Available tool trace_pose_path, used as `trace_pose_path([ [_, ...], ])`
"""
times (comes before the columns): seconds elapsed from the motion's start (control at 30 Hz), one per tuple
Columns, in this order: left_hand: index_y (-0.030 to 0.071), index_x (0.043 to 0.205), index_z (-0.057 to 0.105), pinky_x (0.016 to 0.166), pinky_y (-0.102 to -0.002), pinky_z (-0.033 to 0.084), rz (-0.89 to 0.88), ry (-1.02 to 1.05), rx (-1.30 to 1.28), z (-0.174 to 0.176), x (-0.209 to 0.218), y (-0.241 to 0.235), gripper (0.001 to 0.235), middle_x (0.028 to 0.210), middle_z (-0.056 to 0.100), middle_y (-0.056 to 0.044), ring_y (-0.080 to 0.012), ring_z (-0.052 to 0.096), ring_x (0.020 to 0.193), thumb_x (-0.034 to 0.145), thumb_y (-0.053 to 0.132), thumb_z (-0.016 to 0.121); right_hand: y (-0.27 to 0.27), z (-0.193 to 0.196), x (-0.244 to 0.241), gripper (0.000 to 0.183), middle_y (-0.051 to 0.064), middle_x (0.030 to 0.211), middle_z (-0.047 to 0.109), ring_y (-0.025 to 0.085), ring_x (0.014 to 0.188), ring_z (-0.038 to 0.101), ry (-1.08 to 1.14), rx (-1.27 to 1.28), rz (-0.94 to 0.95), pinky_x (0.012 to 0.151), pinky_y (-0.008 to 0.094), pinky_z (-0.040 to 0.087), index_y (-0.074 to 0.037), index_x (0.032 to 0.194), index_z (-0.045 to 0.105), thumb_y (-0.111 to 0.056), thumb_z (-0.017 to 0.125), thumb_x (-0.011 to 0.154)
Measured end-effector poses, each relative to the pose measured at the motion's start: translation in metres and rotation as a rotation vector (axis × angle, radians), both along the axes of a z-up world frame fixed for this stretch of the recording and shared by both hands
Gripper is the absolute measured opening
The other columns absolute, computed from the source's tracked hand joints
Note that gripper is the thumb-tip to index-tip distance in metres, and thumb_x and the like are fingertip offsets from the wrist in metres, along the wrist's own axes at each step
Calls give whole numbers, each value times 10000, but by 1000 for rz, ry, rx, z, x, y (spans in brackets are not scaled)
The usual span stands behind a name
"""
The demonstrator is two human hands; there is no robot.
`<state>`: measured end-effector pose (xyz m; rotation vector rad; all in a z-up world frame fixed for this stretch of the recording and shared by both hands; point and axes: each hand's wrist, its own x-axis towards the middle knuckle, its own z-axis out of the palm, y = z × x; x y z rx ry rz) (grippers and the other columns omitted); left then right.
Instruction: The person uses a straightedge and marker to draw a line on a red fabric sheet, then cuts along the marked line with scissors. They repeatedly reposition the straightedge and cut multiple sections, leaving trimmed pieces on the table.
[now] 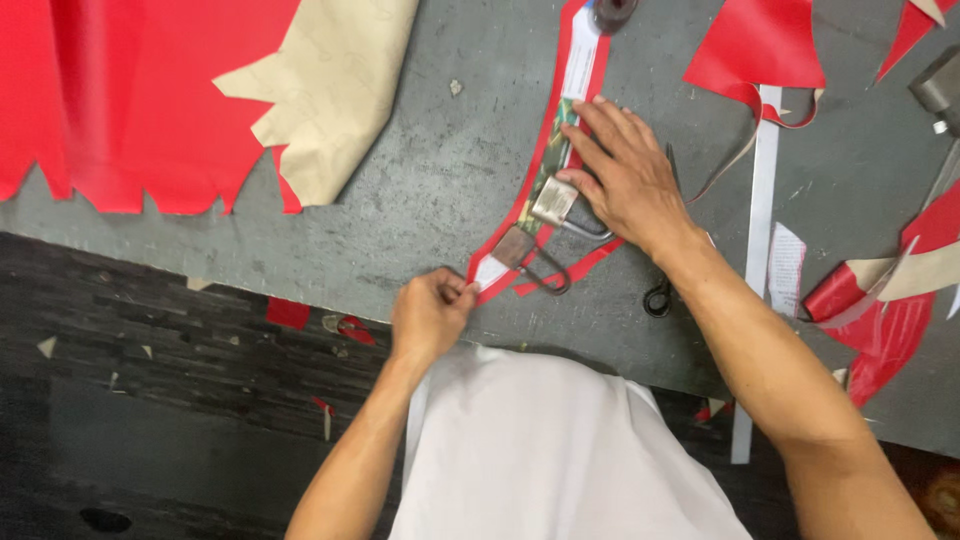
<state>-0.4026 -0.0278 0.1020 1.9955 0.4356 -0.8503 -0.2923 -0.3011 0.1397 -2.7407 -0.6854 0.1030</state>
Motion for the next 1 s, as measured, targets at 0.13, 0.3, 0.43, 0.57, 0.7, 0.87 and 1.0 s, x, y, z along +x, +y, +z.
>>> trace_pose_path([
  [0.13,137,879,800,619,-373,535,-149,-35,112,1,15,46,169,727,748,-61,-199,716,653,815,294,808,7,-5,-14,503,155,1513,520,361,1429,440,10,-55,4,1197,534,340,-59,1393,620,-362,692,998],
  [0.3,197,971,810,672,-435,540,-383,-94,348,4,49,124,200,753,748,-103,-300,732,722,862,361,777,44,-5,-51,566,178,1463,530,364,1353,467,49,-72,-12,1131,514,381,26,1376,586,-394,650,1002],
  [0.43,227,1007,812,683,-461,543,-527,-224,568,-6,74,181,198,755,740,-122,-341,724,756,894,385,775,87,-3,-84,606,207,1455,528,365,1287,491,154,-25,-22,1050,488,408,67,1383,547,-402,617,1005],
  [0.57,238,1014,813,682,-468,545,-605,-322,727,-24,99,232,186,773,737,-99,-339,718,750,953,408,768,129,-4,-97,623,204,1473,506,353,1272,496,195,37,11,1033,481,412,53,1394,525,-399,621,976],
  [0.7,230,971,814,656,-462,528,-660,-433,899,-43,119,268,205,722,714,-104,-334,703,728,963,434,795,147,0,-96,667,207,1524,455,343,1271,483,336,183,63,1054,455,424,63,1434,487,-360,658,947],
  [0.87,145,1011,793,799,-476,522,-549,-391,843,-43,121,274,202,806,734,-127,-340,701,802,1014,347,803,136,19,-104,623,192,1506,477,349,1309,487,394,303,199,1066,449,443,16,1423,506,-322,691,933],
  [1.0,24,1191,680,934,-454,430,-423,-887,815,3,95,217,331,1072,650,-165,-340,609,1064,900,148,778,92,41,-117,502,163,1367,593,334,1241,550,501,352,53,1037,431,474,-1,1362,584,-270,705,956],
])
